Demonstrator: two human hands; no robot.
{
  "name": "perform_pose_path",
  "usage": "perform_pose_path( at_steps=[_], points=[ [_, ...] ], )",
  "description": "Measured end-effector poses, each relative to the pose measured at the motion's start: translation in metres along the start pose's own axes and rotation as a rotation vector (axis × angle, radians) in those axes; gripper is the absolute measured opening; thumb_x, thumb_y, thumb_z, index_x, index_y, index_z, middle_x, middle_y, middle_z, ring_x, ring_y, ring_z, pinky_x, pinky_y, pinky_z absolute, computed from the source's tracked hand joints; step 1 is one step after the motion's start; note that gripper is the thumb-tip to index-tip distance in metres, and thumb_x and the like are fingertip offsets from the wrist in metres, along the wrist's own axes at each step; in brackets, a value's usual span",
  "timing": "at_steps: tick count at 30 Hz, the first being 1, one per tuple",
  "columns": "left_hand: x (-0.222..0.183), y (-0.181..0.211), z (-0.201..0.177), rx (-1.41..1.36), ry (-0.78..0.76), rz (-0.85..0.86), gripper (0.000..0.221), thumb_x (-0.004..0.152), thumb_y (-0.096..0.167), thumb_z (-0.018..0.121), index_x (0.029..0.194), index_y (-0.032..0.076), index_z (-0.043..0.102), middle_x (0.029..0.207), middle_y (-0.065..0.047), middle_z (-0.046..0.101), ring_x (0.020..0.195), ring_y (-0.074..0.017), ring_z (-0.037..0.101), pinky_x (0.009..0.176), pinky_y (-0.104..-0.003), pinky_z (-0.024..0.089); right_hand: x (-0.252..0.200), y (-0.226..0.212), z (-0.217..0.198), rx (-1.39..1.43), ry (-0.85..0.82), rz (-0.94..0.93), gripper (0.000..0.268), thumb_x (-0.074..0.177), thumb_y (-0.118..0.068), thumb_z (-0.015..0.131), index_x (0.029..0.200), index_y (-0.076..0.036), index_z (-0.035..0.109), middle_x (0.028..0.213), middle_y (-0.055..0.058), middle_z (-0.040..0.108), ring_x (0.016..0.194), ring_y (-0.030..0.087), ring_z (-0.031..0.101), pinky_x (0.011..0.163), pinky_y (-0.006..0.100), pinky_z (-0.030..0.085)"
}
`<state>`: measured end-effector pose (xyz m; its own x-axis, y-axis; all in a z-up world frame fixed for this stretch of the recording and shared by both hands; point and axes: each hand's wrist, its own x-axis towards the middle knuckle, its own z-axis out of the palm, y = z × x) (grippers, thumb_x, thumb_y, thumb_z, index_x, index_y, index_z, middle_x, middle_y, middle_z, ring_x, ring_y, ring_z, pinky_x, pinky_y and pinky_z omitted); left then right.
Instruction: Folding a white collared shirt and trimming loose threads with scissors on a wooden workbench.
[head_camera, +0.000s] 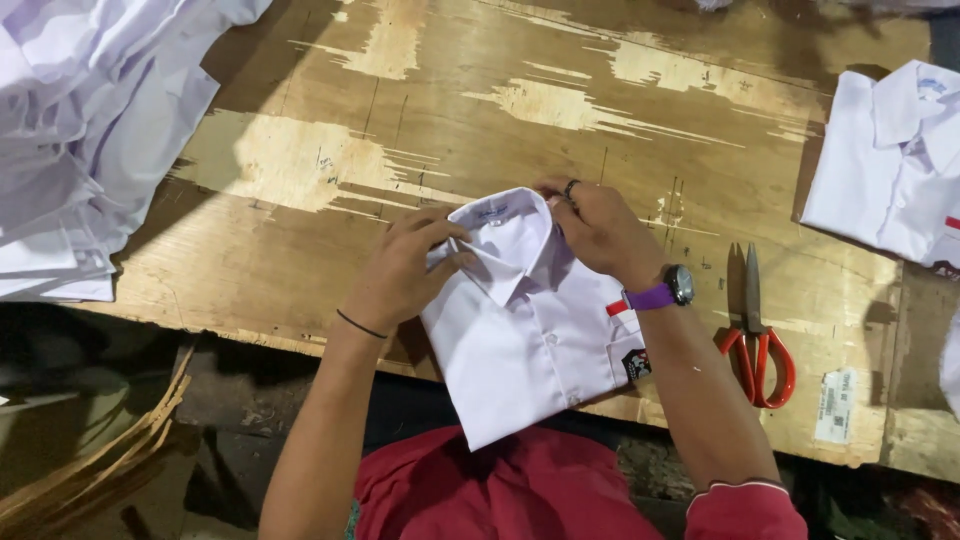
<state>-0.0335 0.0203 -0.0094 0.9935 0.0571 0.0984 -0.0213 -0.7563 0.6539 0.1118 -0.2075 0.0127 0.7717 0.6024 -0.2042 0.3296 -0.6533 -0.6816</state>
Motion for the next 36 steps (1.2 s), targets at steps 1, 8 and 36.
perform_pose_path(
  at_steps=[1,8,36],
  points=[
    [0.000,-0.004,0.004,-0.003,0.013,-0.032,0.023,0.086,0.028,0.080,0.108,0.027,0.073,0.124,-0.006,0.070,0.117,-0.0320,0.068,0.096,-0.041,0.051,-0.001,0.001,0.001,0.018,-0.009,0.030,0.037,0.101,-0.019,0.050,0.131,-0.013,0.070,0.106,0.019,0.075,0.098,0.040,0.072,0.085,0.050,0.057],
    [0.003,0.007,0.004,-0.318,0.063,-0.113,0.035,0.085,0.011,0.081,0.116,0.023,0.069,0.123,-0.006,0.070,0.119,-0.0310,0.069,0.099,-0.042,0.055,-0.002,0.013,-0.001,0.104,-0.007,0.047,0.042,0.097,-0.015,0.053,0.135,-0.018,0.071,0.087,0.016,0.072,0.085,0.031,0.071,0.082,0.046,0.055],
    [-0.050,0.021,-0.007,-0.068,0.142,-0.626,0.026,0.098,0.028,0.061,0.110,0.006,0.065,0.093,-0.021,0.074,0.091,-0.0452,0.073,0.079,-0.057,0.055,-0.017,0.072,-0.001,0.068,0.258,0.179,0.026,0.106,-0.032,0.066,0.109,-0.006,0.065,0.089,0.015,0.066,0.088,0.038,0.068,0.079,0.048,0.052]
  ],
)
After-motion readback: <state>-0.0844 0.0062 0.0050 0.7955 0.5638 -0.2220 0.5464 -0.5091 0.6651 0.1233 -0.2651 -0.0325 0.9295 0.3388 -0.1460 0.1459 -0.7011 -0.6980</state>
